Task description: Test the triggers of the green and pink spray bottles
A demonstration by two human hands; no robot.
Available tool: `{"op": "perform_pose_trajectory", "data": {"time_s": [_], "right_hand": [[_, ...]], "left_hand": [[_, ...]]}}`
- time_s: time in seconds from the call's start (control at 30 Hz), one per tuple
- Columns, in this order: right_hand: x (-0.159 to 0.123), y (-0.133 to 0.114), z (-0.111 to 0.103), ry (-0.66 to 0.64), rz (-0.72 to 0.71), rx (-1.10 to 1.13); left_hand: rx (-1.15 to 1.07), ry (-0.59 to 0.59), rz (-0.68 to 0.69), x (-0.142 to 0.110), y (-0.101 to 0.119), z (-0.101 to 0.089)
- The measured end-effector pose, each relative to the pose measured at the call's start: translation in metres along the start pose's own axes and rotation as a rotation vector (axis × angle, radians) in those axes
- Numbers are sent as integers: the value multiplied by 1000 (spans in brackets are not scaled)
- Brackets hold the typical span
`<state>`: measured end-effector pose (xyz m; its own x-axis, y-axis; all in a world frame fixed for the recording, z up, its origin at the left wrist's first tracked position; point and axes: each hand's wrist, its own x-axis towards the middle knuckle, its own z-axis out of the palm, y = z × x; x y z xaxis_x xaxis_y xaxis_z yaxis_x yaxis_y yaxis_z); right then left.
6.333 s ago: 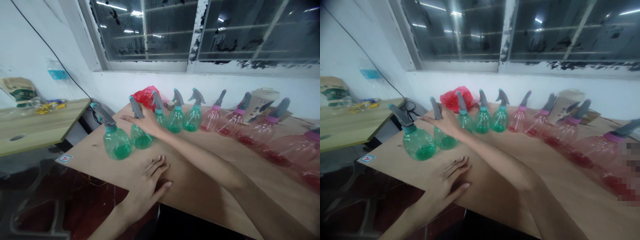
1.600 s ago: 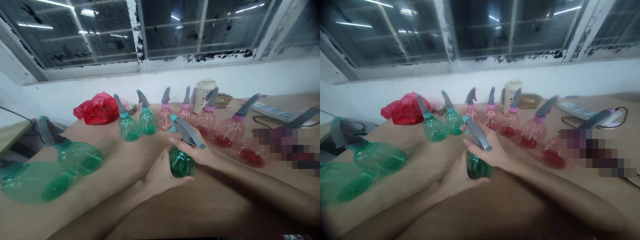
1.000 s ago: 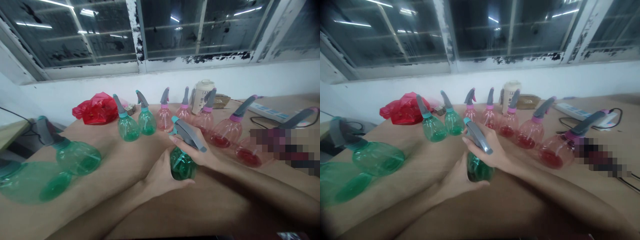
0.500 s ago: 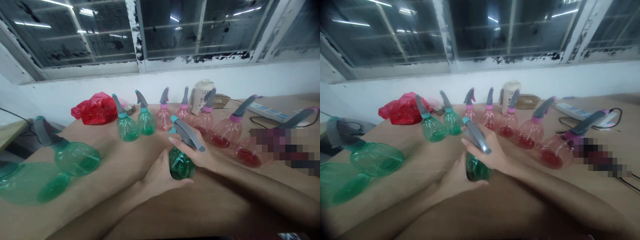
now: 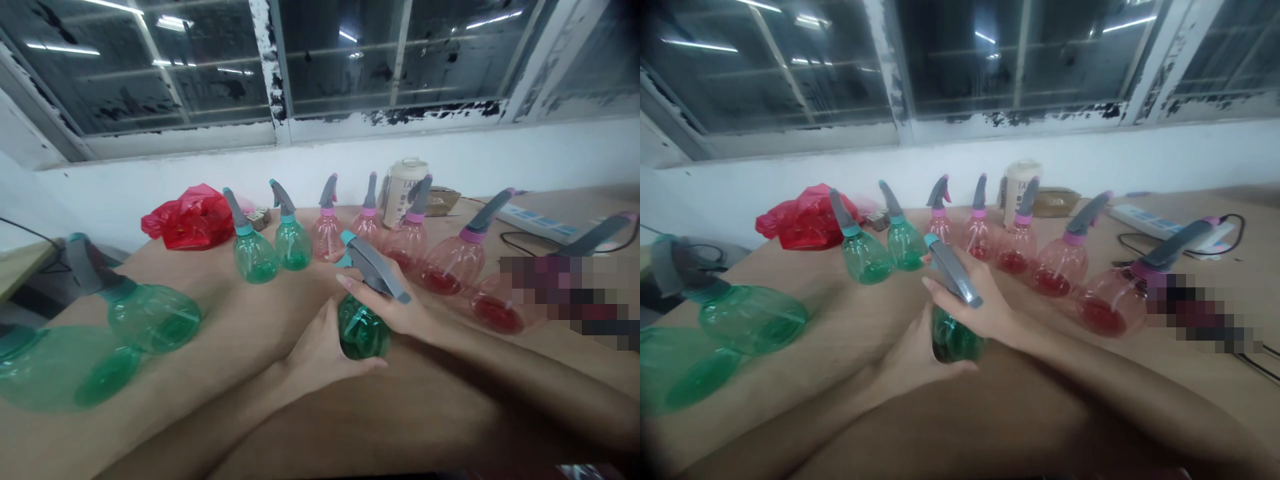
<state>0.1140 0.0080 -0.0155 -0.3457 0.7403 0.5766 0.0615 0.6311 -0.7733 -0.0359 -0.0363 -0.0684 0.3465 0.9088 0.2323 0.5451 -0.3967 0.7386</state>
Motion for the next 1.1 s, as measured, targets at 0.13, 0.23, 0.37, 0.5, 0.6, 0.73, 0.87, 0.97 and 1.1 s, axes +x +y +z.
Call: {"op": "perform_pose_trajectory", "data": {"time_s": [0.13, 0.23, 0.37, 0.5, 0.6, 0.73, 0.87, 0.97, 1.1], "right_hand": [[2, -3, -1, -23, 5, -28], [2, -6, -1, -6, 0, -47], [2, -7, -1, 3, -2, -98], [4, -5, -2, -4, -51, -110], [4, -2, -2, -41, -22, -56], [2, 2, 0, -19, 22, 26], [-1, 4, 2, 36, -7, 4], [-2, 4, 3, 52, -4, -8], [-3, 2, 2, 57, 0, -24]], "left_hand": [[14, -18, 39, 0, 3, -2], [18, -28, 31, 1, 4, -3], [33, -18, 21, 0, 7, -3], [24, -8, 28, 0, 7, -2], [23, -6, 38, 0, 7, -3], [25, -7, 36, 0, 9, -4], [22, -13, 10, 0, 9, -5], [12, -21, 11, 0, 8, -6], [9, -22, 15, 1, 7, -5]]}}
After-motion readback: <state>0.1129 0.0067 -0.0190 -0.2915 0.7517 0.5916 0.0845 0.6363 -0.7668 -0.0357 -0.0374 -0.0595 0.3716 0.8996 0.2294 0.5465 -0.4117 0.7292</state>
